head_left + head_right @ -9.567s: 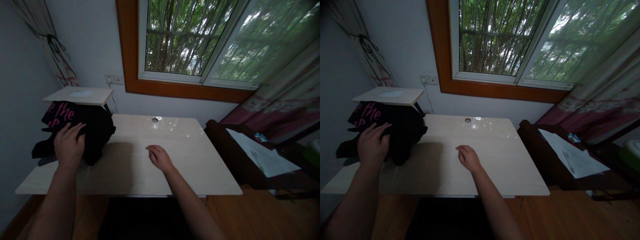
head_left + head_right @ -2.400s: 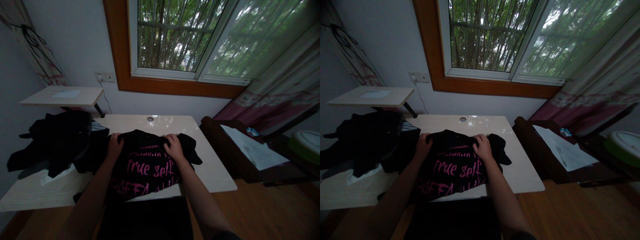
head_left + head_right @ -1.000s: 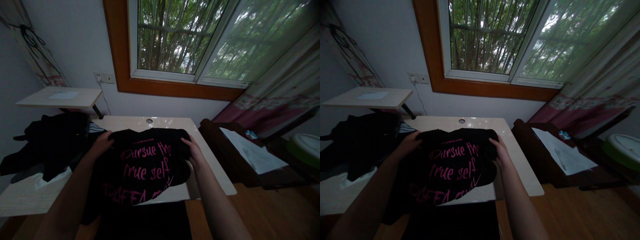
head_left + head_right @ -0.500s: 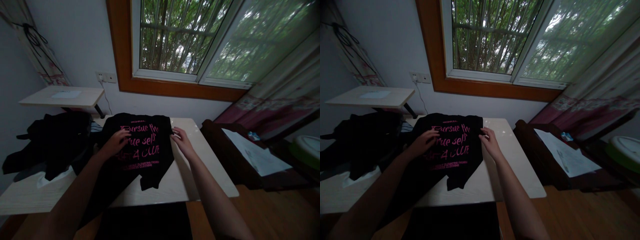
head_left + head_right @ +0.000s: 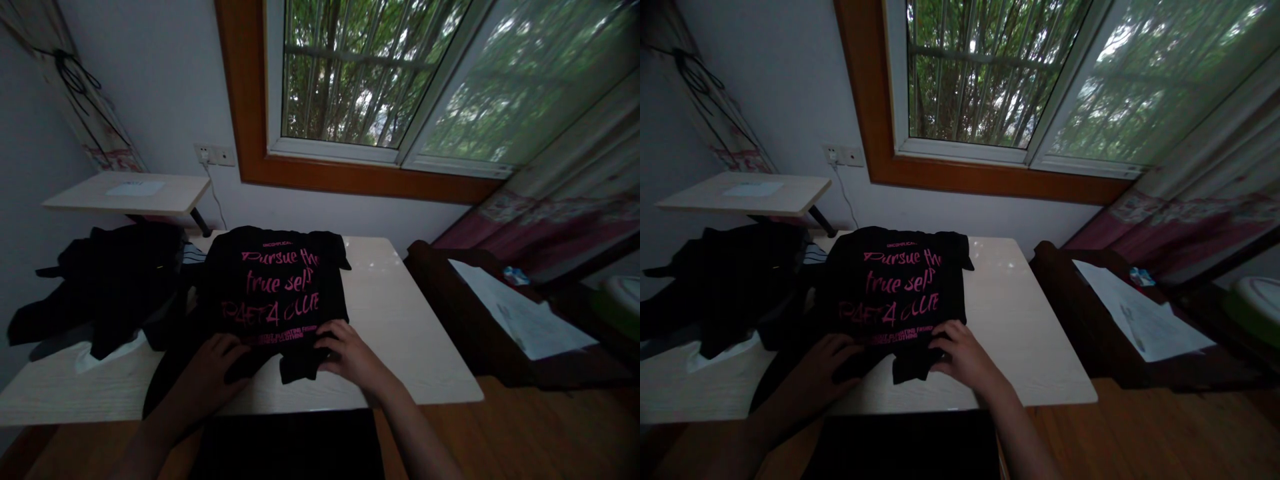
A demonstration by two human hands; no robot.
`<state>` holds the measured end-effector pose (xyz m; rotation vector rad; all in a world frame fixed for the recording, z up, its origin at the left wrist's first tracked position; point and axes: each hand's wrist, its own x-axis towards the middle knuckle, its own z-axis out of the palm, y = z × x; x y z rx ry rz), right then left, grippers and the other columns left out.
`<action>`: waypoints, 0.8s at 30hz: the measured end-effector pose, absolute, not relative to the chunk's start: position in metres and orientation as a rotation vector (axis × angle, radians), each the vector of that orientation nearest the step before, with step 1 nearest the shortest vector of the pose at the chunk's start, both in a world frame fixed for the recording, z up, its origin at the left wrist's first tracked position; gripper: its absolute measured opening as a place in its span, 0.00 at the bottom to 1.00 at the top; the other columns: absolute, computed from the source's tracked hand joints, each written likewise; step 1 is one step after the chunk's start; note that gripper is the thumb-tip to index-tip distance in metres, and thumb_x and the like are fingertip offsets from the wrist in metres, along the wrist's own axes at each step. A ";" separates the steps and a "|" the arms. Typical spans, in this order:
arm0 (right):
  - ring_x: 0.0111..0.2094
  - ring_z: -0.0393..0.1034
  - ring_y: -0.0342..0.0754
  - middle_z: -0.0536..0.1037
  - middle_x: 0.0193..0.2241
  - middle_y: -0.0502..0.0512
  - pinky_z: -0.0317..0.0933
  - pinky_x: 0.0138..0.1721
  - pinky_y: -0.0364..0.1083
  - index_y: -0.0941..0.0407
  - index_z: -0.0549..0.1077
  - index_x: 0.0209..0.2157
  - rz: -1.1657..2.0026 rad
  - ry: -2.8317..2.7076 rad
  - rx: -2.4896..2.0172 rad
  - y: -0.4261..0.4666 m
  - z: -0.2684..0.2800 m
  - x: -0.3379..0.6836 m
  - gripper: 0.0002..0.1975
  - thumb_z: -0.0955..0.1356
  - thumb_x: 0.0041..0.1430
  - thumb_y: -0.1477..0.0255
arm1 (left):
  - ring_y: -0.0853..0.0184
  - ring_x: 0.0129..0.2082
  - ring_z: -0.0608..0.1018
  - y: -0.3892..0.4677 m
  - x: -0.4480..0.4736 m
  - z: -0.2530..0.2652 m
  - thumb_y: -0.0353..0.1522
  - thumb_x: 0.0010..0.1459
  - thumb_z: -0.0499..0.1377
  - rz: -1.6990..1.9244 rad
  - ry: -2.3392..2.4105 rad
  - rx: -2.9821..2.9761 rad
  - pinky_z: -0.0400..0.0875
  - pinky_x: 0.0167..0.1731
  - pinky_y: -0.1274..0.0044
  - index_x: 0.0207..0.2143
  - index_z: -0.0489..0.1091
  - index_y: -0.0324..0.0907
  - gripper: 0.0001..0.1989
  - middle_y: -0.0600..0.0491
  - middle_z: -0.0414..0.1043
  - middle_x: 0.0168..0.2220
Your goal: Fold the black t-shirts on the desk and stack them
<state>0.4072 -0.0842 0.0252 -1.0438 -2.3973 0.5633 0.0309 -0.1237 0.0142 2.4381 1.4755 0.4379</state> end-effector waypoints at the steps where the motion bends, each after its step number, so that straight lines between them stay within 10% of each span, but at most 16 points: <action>1: 0.51 0.67 0.55 0.77 0.47 0.57 0.64 0.51 0.56 0.49 0.78 0.43 0.531 -2.390 -1.056 -0.081 0.024 0.409 0.12 0.76 0.57 0.67 | 0.57 0.52 0.72 -0.122 0.030 0.013 0.36 0.58 0.64 0.444 1.508 2.416 0.70 0.53 0.62 0.54 0.72 0.50 0.21 0.49 0.71 0.54; 9: 0.41 0.70 0.52 0.77 0.36 0.55 0.65 0.44 0.51 0.53 0.74 0.39 0.615 -1.634 -1.286 -0.063 0.029 0.446 0.07 0.65 0.66 0.66 | 0.62 0.48 0.79 -0.100 0.018 0.029 0.38 0.67 0.51 0.501 1.710 2.042 0.70 0.55 0.67 0.48 0.75 0.48 0.16 0.52 0.78 0.48; 24: 0.29 0.67 0.45 0.75 0.30 0.49 0.62 0.30 0.43 0.52 0.72 0.34 0.828 -0.888 -1.197 -0.060 0.042 0.481 0.12 0.71 0.56 0.59 | 0.59 0.48 0.80 -0.088 0.028 0.035 0.44 0.64 0.55 0.530 1.525 1.881 0.71 0.55 0.66 0.45 0.77 0.48 0.16 0.52 0.80 0.46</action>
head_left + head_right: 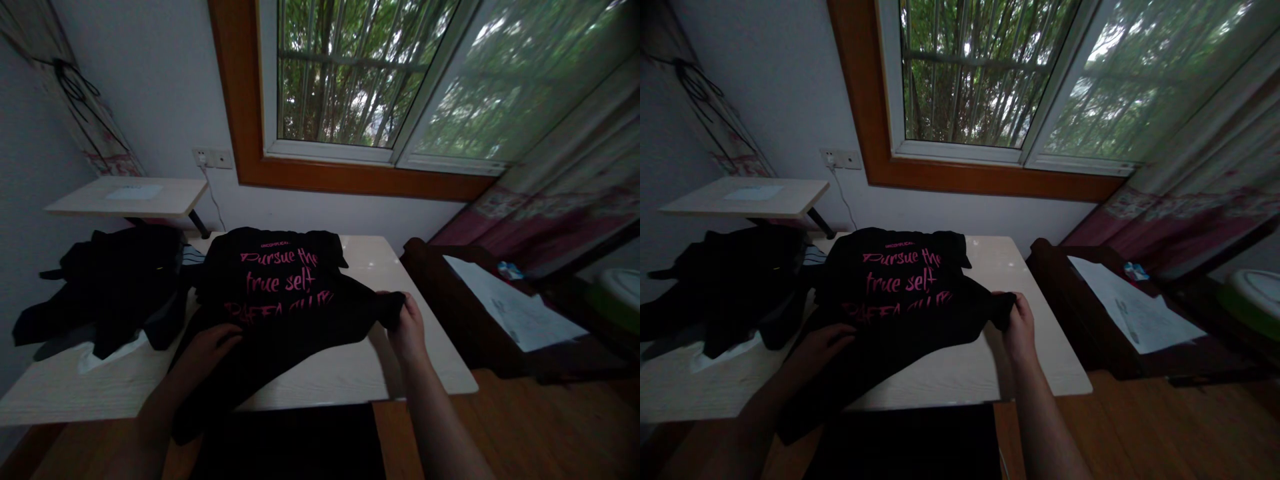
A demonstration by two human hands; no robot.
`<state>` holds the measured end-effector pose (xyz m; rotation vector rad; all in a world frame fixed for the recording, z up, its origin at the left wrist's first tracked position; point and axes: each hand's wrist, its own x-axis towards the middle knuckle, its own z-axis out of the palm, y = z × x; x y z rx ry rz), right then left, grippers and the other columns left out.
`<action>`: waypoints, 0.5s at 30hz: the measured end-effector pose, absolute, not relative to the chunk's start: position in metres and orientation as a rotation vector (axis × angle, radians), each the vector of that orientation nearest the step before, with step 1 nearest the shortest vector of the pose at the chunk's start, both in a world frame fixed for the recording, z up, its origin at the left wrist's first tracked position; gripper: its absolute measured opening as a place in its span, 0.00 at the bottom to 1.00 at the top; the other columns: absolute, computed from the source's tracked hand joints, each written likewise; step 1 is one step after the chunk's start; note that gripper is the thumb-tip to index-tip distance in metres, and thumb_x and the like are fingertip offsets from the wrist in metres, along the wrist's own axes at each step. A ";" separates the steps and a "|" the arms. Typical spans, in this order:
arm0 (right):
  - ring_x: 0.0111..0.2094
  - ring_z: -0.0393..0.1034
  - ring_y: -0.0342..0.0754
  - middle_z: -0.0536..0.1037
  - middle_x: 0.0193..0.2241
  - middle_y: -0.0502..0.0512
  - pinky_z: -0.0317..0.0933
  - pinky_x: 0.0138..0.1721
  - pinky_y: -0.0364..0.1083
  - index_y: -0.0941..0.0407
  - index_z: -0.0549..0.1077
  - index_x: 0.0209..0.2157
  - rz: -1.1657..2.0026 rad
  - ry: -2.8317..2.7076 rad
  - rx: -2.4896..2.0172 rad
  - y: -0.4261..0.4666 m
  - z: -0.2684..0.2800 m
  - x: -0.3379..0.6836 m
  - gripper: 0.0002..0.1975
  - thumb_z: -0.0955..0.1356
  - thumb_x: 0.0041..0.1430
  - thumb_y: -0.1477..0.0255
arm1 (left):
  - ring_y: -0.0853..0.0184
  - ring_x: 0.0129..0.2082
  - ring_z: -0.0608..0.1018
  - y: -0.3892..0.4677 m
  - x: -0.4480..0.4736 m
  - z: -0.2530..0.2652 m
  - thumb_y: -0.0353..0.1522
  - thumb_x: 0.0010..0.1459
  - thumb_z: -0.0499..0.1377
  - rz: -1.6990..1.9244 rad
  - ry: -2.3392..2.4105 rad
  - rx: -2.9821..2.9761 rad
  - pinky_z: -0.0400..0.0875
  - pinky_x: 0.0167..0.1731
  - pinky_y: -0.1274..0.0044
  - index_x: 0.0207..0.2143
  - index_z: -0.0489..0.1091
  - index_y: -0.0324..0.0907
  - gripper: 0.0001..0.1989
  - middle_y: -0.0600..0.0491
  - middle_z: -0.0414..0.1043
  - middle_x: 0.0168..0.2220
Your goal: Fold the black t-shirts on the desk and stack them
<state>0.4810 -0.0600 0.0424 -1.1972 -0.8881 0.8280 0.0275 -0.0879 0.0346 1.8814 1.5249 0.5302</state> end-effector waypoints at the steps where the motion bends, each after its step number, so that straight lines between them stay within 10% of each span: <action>1: 0.28 0.67 0.45 0.74 0.29 0.48 0.62 0.30 0.43 0.52 0.71 0.33 0.819 -0.896 -1.185 -0.063 0.045 0.484 0.11 0.71 0.55 0.60 | 0.59 0.48 0.80 -0.090 0.026 0.035 0.43 0.63 0.56 0.512 1.502 1.877 0.71 0.54 0.66 0.45 0.77 0.49 0.15 0.53 0.80 0.46; 15: 0.48 0.73 0.62 0.83 0.43 0.57 0.63 0.53 0.57 0.52 0.82 0.42 0.967 -1.683 -1.495 -0.094 0.059 0.549 0.18 0.66 0.53 0.65 | 0.59 0.47 0.80 -0.095 0.021 0.034 0.45 0.65 0.53 0.390 1.486 1.886 0.72 0.53 0.65 0.48 0.76 0.51 0.17 0.53 0.80 0.47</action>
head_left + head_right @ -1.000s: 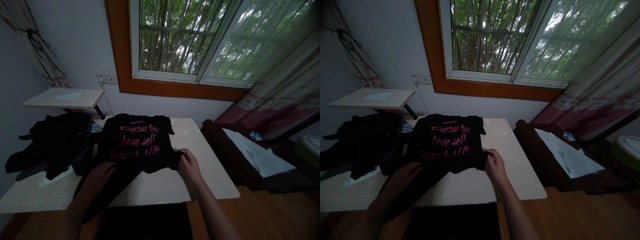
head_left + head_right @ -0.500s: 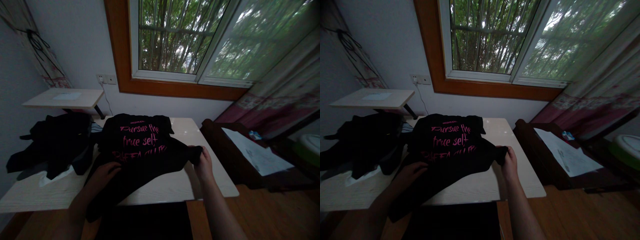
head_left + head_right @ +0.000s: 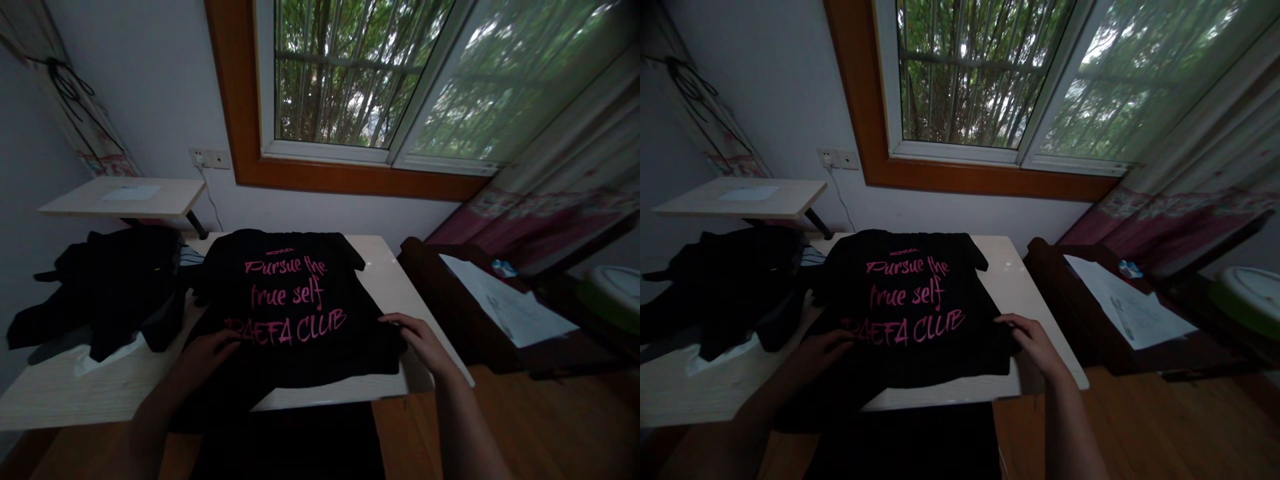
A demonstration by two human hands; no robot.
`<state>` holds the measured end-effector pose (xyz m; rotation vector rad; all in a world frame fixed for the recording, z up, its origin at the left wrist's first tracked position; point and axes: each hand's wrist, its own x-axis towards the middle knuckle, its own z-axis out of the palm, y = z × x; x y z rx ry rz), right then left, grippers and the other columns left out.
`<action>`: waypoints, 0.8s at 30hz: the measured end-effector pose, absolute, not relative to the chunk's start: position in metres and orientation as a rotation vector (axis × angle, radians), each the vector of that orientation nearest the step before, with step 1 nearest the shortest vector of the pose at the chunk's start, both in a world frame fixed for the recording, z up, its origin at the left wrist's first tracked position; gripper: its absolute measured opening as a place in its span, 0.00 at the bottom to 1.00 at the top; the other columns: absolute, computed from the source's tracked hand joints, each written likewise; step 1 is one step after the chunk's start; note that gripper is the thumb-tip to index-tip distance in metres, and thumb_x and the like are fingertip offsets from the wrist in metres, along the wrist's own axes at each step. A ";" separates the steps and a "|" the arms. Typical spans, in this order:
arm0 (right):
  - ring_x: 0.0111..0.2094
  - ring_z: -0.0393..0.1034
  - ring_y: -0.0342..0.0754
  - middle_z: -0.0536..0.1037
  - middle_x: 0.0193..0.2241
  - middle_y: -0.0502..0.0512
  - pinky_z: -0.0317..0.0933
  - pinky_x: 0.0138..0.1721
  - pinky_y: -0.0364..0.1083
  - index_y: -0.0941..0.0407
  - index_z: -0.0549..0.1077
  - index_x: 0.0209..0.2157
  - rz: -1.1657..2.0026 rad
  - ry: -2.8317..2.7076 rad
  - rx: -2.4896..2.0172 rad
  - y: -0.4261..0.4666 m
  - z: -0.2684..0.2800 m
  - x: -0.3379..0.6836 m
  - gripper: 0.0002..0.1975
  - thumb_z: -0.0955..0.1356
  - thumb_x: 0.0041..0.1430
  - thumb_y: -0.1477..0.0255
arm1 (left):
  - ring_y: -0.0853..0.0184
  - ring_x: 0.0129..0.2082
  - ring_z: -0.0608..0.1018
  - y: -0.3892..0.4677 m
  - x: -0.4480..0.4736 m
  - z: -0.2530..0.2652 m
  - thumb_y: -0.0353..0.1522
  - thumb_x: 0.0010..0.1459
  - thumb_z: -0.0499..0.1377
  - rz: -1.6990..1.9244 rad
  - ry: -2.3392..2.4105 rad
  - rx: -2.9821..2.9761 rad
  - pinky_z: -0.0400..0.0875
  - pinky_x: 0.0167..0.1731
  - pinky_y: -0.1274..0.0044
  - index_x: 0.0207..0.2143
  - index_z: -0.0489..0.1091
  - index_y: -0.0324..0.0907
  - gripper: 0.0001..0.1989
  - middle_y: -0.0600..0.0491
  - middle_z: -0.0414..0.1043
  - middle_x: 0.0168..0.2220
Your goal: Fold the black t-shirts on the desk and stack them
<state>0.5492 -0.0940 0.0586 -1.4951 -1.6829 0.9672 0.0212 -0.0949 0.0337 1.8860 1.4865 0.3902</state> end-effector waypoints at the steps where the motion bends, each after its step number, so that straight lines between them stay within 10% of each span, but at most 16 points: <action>1: 0.47 0.74 0.62 0.83 0.43 0.57 0.63 0.52 0.57 0.51 0.83 0.43 0.964 -1.682 -1.506 -0.095 0.057 0.550 0.19 0.65 0.53 0.65 | 0.58 0.48 0.80 -0.094 0.018 0.031 0.45 0.65 0.53 0.418 1.550 1.897 0.71 0.54 0.65 0.48 0.76 0.50 0.18 0.52 0.80 0.48; 10: 0.23 0.66 0.49 0.76 0.25 0.55 0.60 0.24 0.47 0.55 0.81 0.38 0.826 -1.205 -1.426 -0.082 0.050 0.533 0.21 0.63 0.61 0.56 | 0.53 0.54 0.73 -0.089 -0.020 0.005 0.40 0.62 0.55 0.582 2.018 2.179 0.65 0.59 0.59 0.52 0.72 0.44 0.19 0.44 0.71 0.53; 19: 0.48 0.72 0.56 0.76 0.49 0.58 0.65 0.55 0.57 0.52 0.78 0.47 0.406 -1.761 -1.654 -0.041 0.025 0.503 0.16 0.70 0.57 0.64 | 0.54 0.52 0.76 -0.095 -0.015 0.009 0.35 0.64 0.50 0.470 2.086 2.088 0.70 0.54 0.63 0.59 0.68 0.44 0.23 0.44 0.70 0.54; 24: 0.42 0.73 0.52 0.75 0.45 0.56 0.67 0.47 0.51 0.49 0.77 0.52 0.261 -1.900 -1.754 -0.038 0.009 0.491 0.20 0.68 0.58 0.72 | 0.57 0.52 0.76 -0.098 -0.020 0.014 0.34 0.64 0.49 0.453 2.081 2.061 0.70 0.54 0.65 0.59 0.67 0.47 0.22 0.46 0.71 0.54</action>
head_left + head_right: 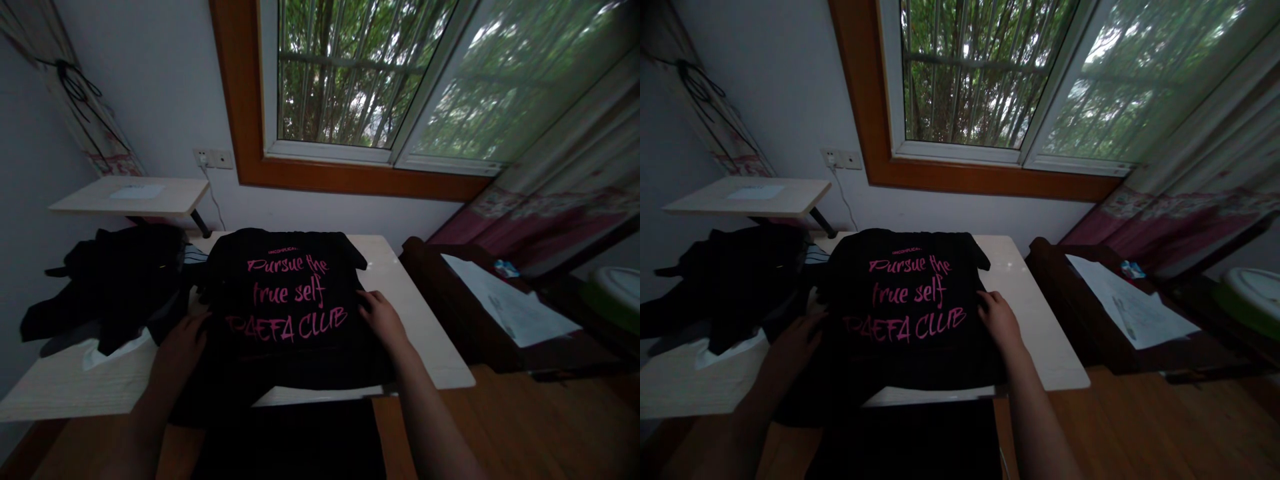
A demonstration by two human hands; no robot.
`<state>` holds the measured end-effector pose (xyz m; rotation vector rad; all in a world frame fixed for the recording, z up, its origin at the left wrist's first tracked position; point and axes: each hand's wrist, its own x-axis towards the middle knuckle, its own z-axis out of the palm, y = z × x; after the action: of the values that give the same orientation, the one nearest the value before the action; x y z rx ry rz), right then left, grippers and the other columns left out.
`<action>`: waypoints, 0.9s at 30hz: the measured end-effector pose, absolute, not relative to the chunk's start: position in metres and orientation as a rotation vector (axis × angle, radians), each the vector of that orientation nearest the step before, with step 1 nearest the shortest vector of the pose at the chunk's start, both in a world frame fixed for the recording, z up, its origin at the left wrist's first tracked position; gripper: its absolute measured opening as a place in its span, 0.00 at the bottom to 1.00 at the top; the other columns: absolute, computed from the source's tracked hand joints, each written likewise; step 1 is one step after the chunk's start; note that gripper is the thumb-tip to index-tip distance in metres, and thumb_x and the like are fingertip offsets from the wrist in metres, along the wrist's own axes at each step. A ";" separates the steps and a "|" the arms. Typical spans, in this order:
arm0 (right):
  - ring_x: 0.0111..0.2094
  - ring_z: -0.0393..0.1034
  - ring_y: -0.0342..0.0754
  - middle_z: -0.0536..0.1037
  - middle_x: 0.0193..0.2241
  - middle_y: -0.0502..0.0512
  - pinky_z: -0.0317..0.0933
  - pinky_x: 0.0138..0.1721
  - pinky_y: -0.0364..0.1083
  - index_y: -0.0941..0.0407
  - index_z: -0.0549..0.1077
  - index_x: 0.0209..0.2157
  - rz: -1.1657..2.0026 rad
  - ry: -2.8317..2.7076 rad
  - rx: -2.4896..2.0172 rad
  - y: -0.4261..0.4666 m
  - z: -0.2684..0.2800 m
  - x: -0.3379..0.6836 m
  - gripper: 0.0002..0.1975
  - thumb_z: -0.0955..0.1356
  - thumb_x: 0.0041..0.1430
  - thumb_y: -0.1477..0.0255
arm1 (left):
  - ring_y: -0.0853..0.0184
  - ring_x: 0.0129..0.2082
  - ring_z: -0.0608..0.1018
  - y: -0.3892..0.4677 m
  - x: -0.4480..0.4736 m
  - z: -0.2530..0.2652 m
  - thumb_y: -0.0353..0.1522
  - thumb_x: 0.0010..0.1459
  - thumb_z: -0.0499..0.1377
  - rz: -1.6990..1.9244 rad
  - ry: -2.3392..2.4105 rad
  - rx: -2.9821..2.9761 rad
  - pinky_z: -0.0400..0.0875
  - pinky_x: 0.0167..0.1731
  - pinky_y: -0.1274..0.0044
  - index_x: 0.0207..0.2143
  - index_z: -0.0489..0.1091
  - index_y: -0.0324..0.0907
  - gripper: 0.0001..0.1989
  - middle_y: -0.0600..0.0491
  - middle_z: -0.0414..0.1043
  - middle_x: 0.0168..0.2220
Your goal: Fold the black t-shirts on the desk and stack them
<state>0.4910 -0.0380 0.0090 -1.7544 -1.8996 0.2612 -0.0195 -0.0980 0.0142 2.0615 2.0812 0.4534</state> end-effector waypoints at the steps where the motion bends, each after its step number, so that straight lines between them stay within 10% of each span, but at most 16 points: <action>1: 0.39 0.73 0.50 0.75 0.44 0.56 0.67 0.44 0.49 0.49 0.77 0.52 0.260 -1.914 -1.786 -0.039 0.010 0.490 0.20 0.67 0.59 0.74 | 0.57 0.52 0.76 -0.099 -0.022 0.016 0.34 0.64 0.49 0.439 2.084 2.057 0.71 0.53 0.65 0.60 0.67 0.47 0.23 0.46 0.71 0.54; 7: 0.32 0.72 0.47 0.77 0.40 0.55 0.62 0.36 0.45 0.51 0.79 0.43 0.309 -2.039 -1.923 -0.051 0.030 0.492 0.17 0.67 0.53 0.77 | 0.58 0.54 0.76 -0.109 -0.047 0.026 0.33 0.62 0.49 0.280 1.996 1.948 0.71 0.54 0.65 0.65 0.63 0.51 0.29 0.47 0.70 0.57; 17: 0.30 0.76 0.51 0.81 0.27 0.51 0.66 0.32 0.46 0.51 0.83 0.34 1.125 -1.963 -1.915 -0.086 0.054 0.531 0.17 0.68 0.42 0.77 | 0.55 0.44 0.82 -0.124 -0.063 0.067 0.42 0.53 0.58 0.029 1.558 1.675 0.75 0.48 0.66 0.43 0.81 0.54 0.17 0.54 0.82 0.43; 27: 0.48 0.72 0.56 0.76 0.47 0.62 0.64 0.54 0.51 0.52 0.77 0.53 0.320 -2.137 -1.944 -0.054 0.059 0.481 0.18 0.69 0.61 0.71 | 0.56 0.51 0.74 -0.075 -0.008 0.054 0.41 0.64 0.53 0.169 1.867 2.194 0.68 0.55 0.65 0.58 0.72 0.47 0.23 0.47 0.72 0.53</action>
<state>0.4810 -0.0540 0.0592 -1.9439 -2.1374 0.3204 -0.0084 -0.0755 0.0537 2.1942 1.8667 0.1694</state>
